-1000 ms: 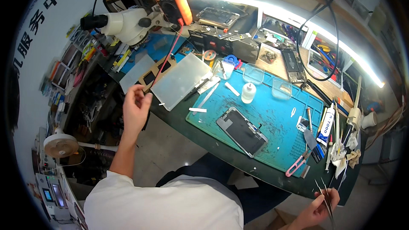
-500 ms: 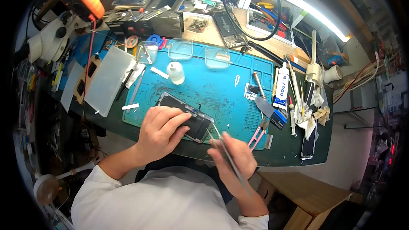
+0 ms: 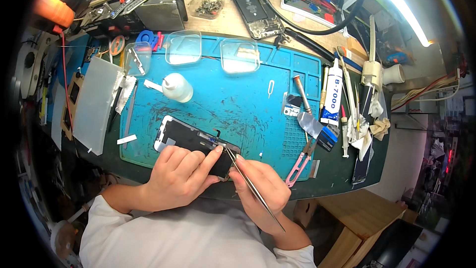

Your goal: The person uses tweezers to place small components and adhesive strips onto a disassembled smartphone frame on a workbench. They wipe the device with a cloth and then move to a box of parts, selecting a different smartphone frame to inspect and handle.

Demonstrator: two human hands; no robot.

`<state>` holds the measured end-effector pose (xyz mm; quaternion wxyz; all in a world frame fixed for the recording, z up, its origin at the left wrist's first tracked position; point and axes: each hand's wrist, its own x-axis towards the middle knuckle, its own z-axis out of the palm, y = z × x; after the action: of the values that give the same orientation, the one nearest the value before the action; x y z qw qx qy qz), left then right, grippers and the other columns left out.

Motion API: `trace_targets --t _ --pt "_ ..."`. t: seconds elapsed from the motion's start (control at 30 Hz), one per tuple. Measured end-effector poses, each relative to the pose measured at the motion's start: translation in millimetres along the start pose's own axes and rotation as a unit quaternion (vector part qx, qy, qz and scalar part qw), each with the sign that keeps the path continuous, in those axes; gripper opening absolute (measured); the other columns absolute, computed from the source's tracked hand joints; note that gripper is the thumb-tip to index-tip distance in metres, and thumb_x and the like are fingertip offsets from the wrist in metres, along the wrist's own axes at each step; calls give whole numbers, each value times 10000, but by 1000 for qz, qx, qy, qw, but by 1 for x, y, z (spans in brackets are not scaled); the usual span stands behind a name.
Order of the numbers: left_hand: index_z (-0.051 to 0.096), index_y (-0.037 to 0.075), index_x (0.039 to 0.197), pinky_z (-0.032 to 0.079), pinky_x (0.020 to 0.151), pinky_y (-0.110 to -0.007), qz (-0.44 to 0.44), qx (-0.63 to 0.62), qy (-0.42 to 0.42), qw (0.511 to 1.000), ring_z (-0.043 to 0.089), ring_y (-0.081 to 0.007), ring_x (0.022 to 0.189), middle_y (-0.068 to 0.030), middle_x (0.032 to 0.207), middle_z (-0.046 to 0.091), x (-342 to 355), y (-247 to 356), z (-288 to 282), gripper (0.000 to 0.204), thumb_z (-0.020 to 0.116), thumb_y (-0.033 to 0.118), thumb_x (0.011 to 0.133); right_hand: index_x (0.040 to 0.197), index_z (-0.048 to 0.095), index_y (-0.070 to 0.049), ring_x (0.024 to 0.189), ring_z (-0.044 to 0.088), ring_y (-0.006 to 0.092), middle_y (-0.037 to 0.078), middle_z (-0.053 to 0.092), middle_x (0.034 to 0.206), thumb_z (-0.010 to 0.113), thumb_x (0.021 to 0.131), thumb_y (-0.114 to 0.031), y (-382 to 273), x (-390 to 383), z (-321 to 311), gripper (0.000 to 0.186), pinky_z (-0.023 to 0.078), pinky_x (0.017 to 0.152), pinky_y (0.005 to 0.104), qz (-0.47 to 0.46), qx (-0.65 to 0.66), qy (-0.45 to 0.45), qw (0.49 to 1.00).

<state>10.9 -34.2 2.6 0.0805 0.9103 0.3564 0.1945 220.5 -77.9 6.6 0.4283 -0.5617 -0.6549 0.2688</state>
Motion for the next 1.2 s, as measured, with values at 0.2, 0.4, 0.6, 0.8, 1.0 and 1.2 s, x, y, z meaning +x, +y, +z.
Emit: trace_targets --t 0.2,0.4,0.6,0.8,1.0,1.2 --pt "659 1 1357 367 711 -358 1 2 -23 1000 468 -208 783 -38 919 511 1 -1 4 597 735 325 862 1133 735 73 809 736 224 183 745 963 800 870 24 3 0 2 275 598 680 299 30 -1 10 999" --pt "663 1 1349 369 708 -357 0 7 -16 1000 471 -207 778 -41 925 514 2 -1 5 578 727 315 868 1116 741 70 783 733 225 178 748 944 808 868 8 4 1 4 265 593 664 296 34 -1 21 999" --pt "674 8 1335 369 709 -357 1 11 -13 1000 477 -203 781 -40 929 516 2 -1 4 565 728 320 867 1123 741 64 772 731 211 172 746 936 810 872 -4 4 1 3 269 591 648 293 35 -3 17 999" --pt "677 13 1336 368 714 -360 0 11 -5 1000 477 -204 787 -41 934 515 0 -1 6 567 734 321 863 1135 737 62 769 728 205 171 745 934 804 879 -4 4 2 4 273 587 638 289 26 7 15 1000" --pt "674 13 1342 367 719 -362 0 13 -3 1000 475 -205 787 -45 941 515 1 0 6 573 737 321 862 1133 738 62 764 726 206 171 746 932 805 878 -5 5 1 3 272 585 635 289 28 3 14 999" --pt "673 9 1340 368 719 -362 0 12 -5 1000 474 -204 786 -44 938 514 1 0 6 572 739 315 861 1128 741 58 760 725 206 170 746 932 811 874 -12 6 1 4 272 584 634 287 25 -2 16 1000"
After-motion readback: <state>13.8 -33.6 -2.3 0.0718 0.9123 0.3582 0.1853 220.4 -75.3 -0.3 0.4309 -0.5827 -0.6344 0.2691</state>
